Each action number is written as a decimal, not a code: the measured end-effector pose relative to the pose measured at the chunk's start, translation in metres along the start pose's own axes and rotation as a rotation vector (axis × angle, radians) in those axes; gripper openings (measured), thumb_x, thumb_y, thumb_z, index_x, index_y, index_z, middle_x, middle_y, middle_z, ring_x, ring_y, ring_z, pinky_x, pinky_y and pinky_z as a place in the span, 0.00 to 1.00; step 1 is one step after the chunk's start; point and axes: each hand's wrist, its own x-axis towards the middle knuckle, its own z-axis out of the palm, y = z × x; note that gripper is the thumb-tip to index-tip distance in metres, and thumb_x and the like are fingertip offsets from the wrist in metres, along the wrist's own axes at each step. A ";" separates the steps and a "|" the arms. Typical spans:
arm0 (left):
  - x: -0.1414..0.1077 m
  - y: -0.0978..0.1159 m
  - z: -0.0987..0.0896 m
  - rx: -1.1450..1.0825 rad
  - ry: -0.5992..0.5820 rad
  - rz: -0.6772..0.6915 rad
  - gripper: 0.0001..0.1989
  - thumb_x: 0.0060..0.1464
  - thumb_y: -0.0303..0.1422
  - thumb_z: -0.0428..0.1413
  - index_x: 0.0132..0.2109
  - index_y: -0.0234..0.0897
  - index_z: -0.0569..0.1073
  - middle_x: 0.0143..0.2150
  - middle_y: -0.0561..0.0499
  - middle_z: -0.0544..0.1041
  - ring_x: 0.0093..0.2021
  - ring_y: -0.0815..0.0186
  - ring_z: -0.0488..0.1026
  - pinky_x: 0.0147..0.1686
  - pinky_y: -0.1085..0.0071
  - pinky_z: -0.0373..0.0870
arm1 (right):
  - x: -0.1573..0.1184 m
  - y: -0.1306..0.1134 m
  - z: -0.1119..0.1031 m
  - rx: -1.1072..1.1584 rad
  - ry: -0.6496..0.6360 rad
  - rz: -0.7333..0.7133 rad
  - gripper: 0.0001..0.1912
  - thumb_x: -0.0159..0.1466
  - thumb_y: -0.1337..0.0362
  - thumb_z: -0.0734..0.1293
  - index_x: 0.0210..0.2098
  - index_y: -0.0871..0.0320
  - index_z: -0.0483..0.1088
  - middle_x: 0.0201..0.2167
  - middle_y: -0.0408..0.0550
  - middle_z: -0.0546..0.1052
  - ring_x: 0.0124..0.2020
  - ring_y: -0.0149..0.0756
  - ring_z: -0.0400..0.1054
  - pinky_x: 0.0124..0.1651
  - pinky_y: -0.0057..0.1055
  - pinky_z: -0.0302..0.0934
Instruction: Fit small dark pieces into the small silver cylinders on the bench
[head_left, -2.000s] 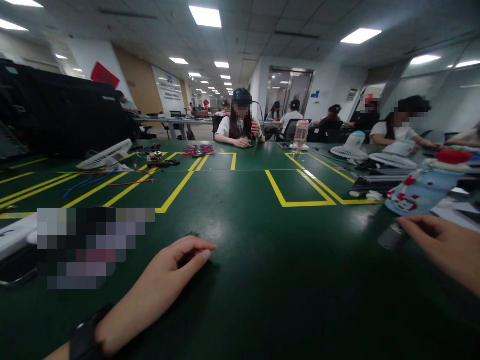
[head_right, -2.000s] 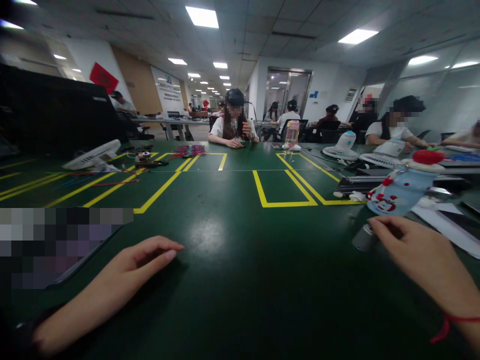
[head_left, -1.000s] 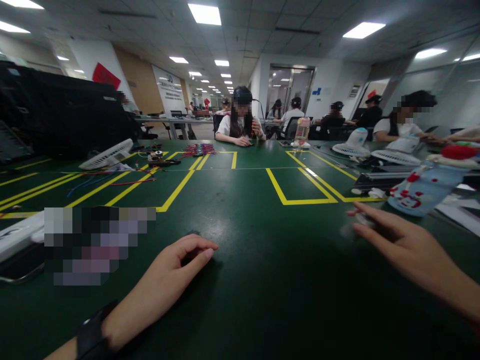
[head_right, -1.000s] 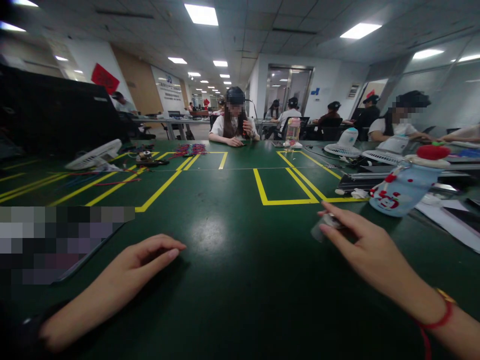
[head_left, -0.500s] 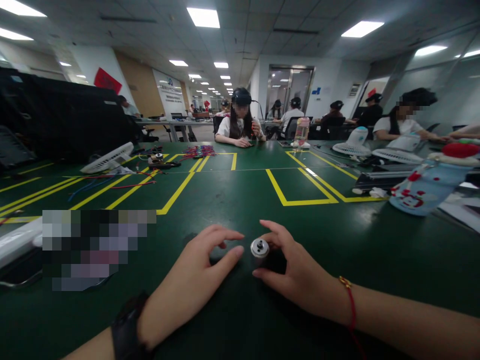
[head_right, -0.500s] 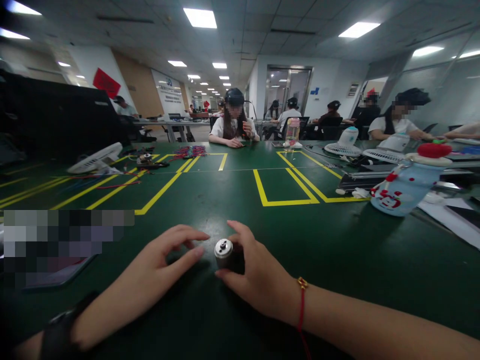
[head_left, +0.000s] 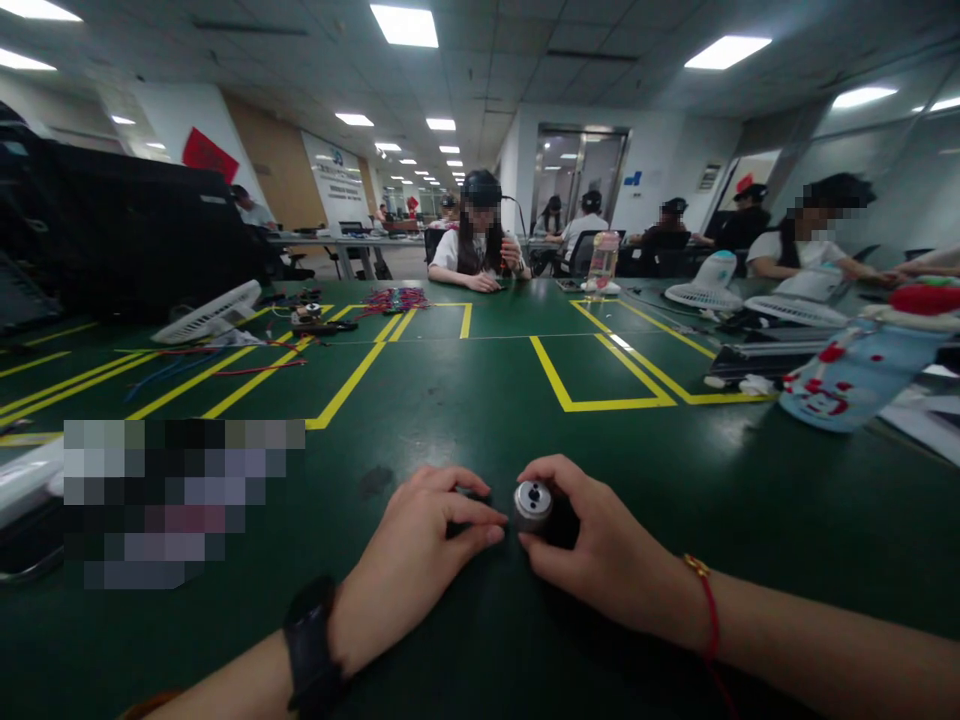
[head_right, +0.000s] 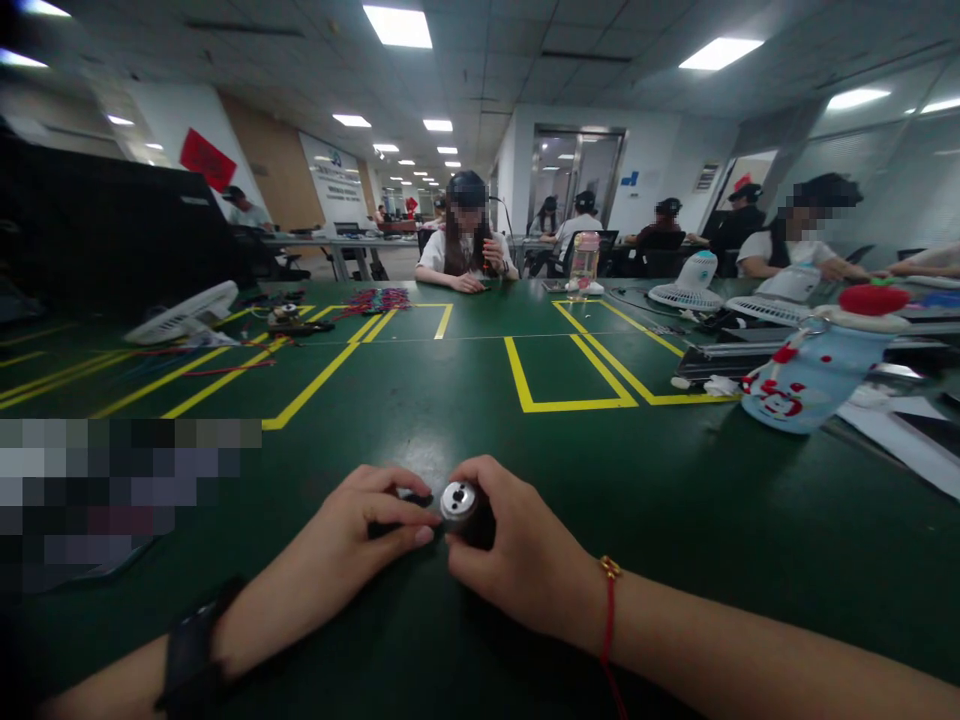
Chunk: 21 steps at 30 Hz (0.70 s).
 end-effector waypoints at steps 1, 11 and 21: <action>0.000 0.000 0.001 -0.002 -0.011 0.005 0.07 0.54 0.38 0.59 0.40 0.53 0.81 0.47 0.52 0.76 0.49 0.54 0.69 0.50 0.55 0.63 | 0.000 0.001 -0.001 0.003 0.017 0.002 0.19 0.55 0.67 0.66 0.46 0.56 0.62 0.40 0.44 0.71 0.38 0.29 0.66 0.40 0.26 0.62; -0.031 -0.043 -0.049 -0.162 0.070 -0.220 0.16 0.59 0.46 0.52 0.53 0.54 0.74 0.55 0.55 0.74 0.55 0.55 0.69 0.56 0.61 0.63 | -0.057 0.078 -0.123 -0.518 0.379 0.354 0.27 0.57 0.50 0.66 0.53 0.52 0.63 0.45 0.50 0.71 0.39 0.38 0.70 0.38 0.33 0.67; -0.036 -0.049 -0.045 -0.204 0.048 -0.271 0.16 0.61 0.47 0.49 0.52 0.53 0.73 0.54 0.56 0.75 0.54 0.58 0.69 0.55 0.62 0.62 | -0.089 0.113 -0.174 -1.063 0.496 0.483 0.38 0.58 0.42 0.61 0.57 0.62 0.58 0.51 0.66 0.66 0.53 0.58 0.62 0.48 0.46 0.61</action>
